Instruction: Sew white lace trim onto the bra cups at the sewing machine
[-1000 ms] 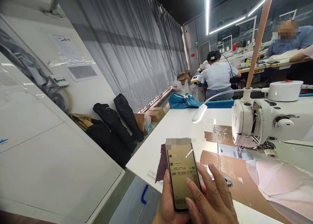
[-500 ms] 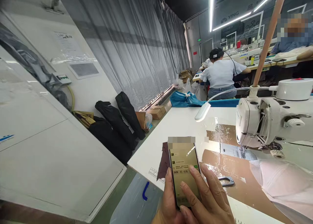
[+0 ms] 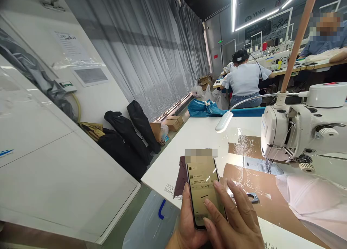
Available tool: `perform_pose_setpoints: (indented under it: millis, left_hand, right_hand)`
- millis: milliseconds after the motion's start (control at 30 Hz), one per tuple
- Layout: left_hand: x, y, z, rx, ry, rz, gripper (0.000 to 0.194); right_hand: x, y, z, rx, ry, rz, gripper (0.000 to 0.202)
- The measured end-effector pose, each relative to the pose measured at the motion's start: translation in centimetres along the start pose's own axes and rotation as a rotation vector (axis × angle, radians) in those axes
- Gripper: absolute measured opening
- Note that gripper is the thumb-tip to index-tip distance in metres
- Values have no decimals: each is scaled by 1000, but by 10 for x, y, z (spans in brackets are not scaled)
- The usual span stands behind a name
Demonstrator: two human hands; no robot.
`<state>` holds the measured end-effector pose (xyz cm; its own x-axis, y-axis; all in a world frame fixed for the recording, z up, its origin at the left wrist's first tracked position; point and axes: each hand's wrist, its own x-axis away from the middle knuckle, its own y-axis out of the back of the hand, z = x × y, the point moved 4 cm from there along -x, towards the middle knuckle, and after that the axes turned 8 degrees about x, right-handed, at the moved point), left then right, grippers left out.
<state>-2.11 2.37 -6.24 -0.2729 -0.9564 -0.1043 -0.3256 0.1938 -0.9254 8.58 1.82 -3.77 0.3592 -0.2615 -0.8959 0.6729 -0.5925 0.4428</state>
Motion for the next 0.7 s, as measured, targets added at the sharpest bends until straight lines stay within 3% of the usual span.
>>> perform_pose_setpoints:
  millis: [167, 300, 467, 700]
  left_hand:
    - [-1, 1, -1, -38, 11, -53, 75]
    - [-1, -1, -1, -17, 15, -27, 72]
    - [-1, -3, -1, 4, -3, 28, 66]
    - [0, -2, -2, 16, -3, -4, 64]
  right_hand:
    - [-1, -1, 0, 34, -2, 15, 27]
    - [-2, 1, 2, -5, 52, -5, 22]
    - [-2, 0, -1, 17, -17, 6, 26]
    - [-5, 4, 1, -19, 13, -17, 19]
